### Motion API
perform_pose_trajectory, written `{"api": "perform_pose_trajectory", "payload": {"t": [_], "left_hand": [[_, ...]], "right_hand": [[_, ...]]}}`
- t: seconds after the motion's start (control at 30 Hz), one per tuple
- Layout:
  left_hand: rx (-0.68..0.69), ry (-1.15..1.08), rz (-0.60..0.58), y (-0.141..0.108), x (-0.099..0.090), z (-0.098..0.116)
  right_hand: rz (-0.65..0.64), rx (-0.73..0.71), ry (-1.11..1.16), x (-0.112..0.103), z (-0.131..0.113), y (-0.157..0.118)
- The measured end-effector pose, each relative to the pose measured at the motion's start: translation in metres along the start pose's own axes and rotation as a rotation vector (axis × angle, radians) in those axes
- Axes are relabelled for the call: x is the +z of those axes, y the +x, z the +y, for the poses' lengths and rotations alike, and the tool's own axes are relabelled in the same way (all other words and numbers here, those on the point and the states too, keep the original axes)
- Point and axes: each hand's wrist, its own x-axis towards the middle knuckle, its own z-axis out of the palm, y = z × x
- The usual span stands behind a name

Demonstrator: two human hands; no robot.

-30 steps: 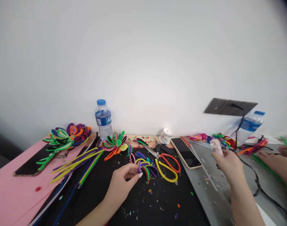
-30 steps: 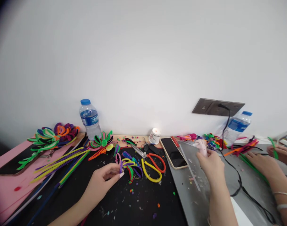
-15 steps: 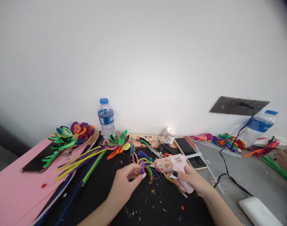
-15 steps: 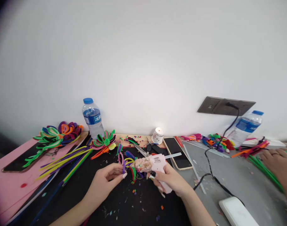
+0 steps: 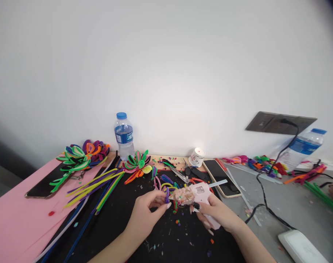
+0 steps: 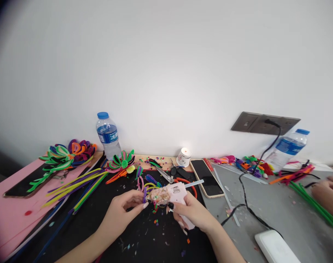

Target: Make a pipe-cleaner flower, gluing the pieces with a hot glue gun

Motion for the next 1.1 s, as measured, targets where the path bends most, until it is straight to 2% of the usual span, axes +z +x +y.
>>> {"api": "perform_pose_trajectory", "payload": {"t": [0.2, 1.1], "left_hand": [[0.012, -0.005, 0.001, -0.0013, 0.0008, -0.0048], [-0.005, -0.005, -0.01, -0.0015, 0.0004, -0.0023]], "right_hand": [[0.013, 0.02, -0.004, 0.0008, 0.0001, 0.0008], [0.011, 0.016, -0.009, 0.0017, -0.0036, -0.0006]]}}
